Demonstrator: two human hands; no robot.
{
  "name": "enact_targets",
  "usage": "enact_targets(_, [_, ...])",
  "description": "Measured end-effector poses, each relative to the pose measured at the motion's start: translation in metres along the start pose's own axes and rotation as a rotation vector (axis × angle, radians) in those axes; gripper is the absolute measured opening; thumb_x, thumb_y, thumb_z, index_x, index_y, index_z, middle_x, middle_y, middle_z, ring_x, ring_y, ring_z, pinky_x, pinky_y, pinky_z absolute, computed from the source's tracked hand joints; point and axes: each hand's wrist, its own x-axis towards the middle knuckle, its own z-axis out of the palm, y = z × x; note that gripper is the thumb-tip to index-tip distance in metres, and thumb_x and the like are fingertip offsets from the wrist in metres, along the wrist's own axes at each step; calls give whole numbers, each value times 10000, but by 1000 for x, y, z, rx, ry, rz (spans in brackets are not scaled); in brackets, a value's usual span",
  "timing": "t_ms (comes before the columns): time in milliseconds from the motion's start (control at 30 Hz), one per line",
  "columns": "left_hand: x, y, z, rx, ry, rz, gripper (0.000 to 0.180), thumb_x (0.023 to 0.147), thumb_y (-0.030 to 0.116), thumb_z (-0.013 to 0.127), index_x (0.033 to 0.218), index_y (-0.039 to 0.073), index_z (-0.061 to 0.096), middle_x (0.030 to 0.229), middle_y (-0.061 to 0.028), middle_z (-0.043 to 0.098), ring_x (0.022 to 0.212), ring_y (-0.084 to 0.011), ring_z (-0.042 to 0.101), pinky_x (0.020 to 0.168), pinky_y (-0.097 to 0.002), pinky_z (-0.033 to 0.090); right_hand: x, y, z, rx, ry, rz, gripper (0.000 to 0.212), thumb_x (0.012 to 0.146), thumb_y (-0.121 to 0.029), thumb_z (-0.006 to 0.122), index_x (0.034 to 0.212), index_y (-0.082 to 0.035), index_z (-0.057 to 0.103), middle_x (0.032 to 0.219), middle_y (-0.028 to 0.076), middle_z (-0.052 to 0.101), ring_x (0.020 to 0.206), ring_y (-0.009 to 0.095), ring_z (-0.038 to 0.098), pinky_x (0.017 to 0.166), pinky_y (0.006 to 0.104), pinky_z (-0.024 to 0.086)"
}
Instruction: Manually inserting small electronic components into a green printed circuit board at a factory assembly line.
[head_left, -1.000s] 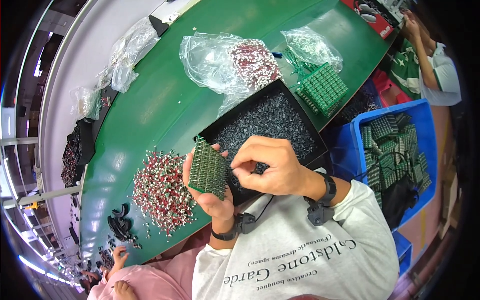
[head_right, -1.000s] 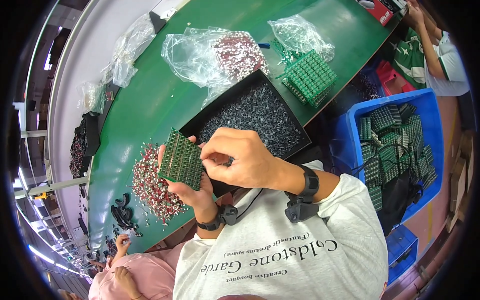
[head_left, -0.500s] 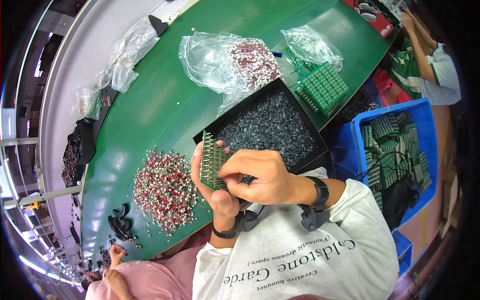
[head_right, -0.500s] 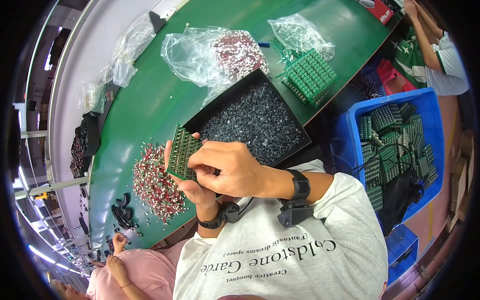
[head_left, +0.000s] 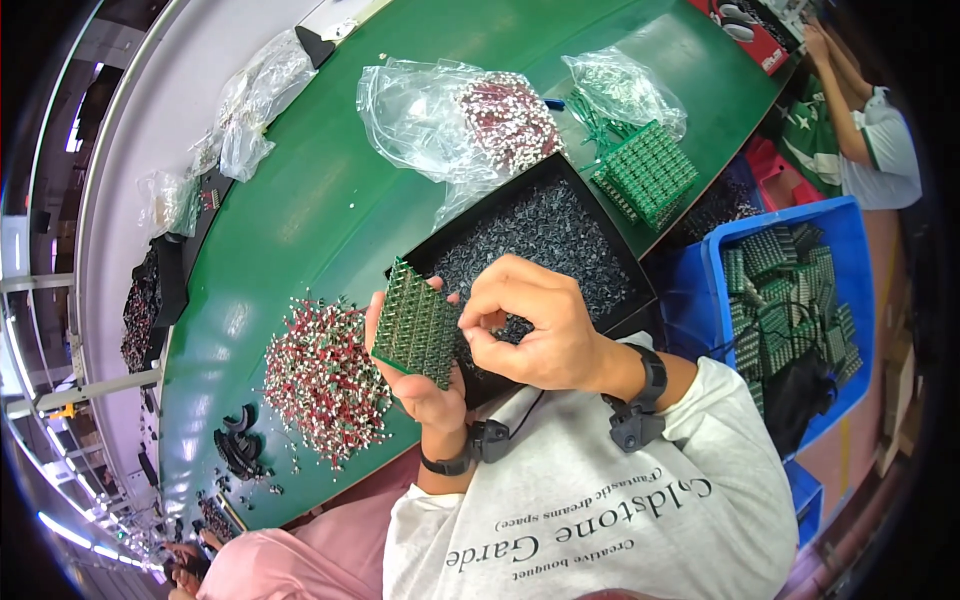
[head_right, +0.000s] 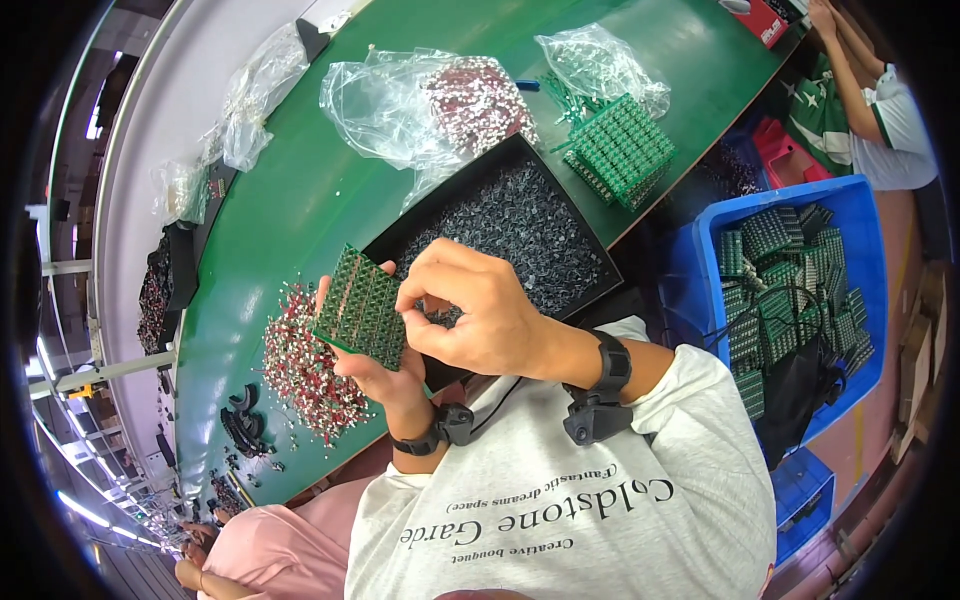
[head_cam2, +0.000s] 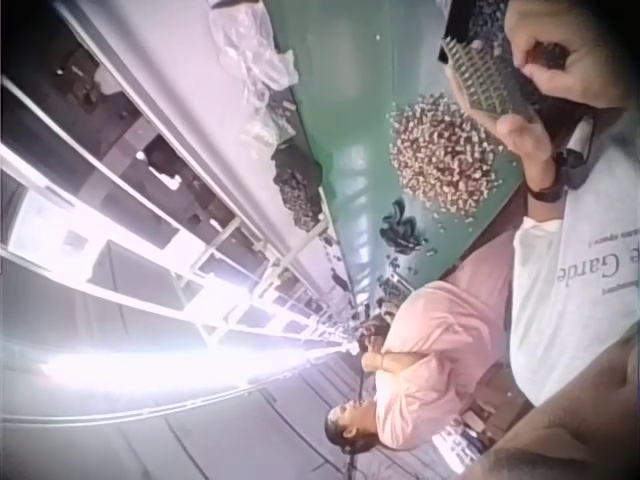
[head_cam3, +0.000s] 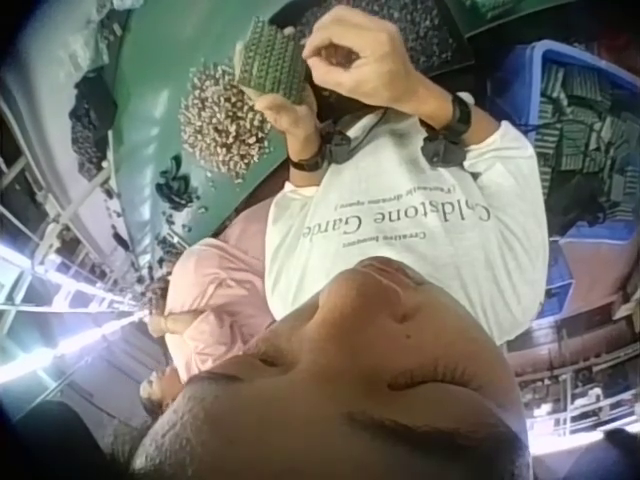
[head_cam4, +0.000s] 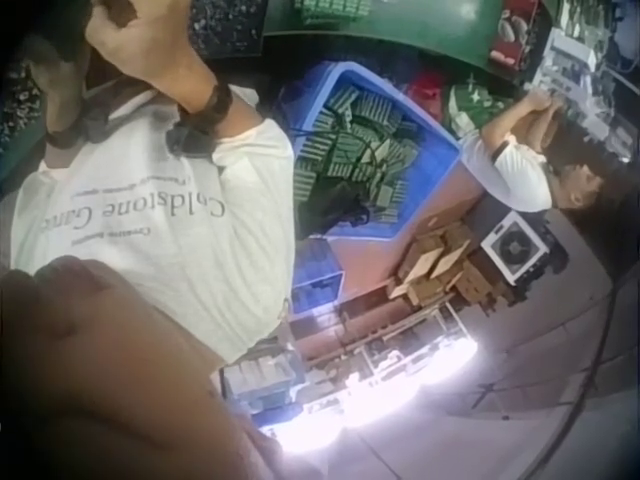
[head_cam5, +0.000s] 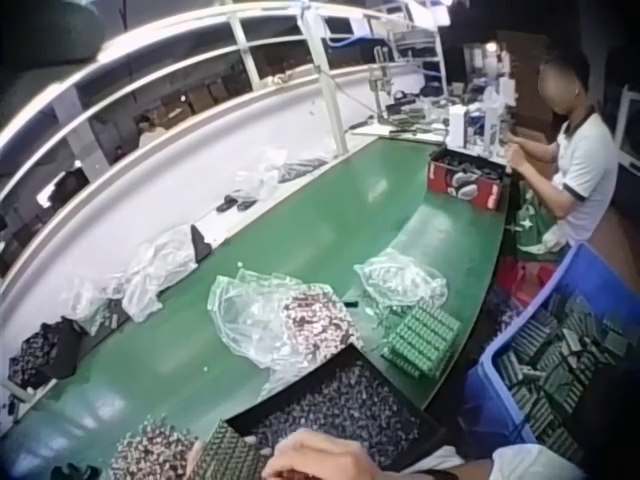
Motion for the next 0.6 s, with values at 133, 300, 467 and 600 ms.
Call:
enact_targets(133, [2, 1, -1, -29, -20, -16, 1002, 881, 746, 423, 1488, -19, 199, 1334, -275, 493, 1192, -373, 553, 979, -479, 491, 1, 1, 1, -144, 18, -52, 178, 735, 55, 740, 885, -20, 679, 817, 79, 633, 641, 129, 602, 558, 253, 487])
enact_targets(300, [4, -1, -1, -28, -4, -20, 980, 896, 743, 401, 1483, -20, 218, 1317, -264, 515, 1183, -349, 564, 986, -452, 481, 1, 6, 0, -142, 41, -64, 223, 737, 48, 769, 936, -25, 699, 863, 94, 648, 683, 175, 632, 587, 280, 510])
enact_targets(467, [1, 2, 2, 8, -29, -47, 1008, 872, 765, 405, 1486, -13, 217, 1326, -263, 512, 1180, -335, 568, 1001, -450, 471, 3, -4, 4, -111, -50, -236, 221, 726, 19, 774, 935, -19, 713, 859, 95, 660, 702, 218, 654, 619, 301, 539])
enact_targets(600, [-2, 0, 2, 41, -43, -32, 1040, 841, 776, 442, 1493, -1, 213, 1375, -263, 472, 1208, -325, 548, 1010, -452, 463, -2, -4, 15, -82, -74, -178, 170, 741, 35, 731, 900, -22, 709, 804, 81, 674, 667, 194, 671, 577, 288, 537])
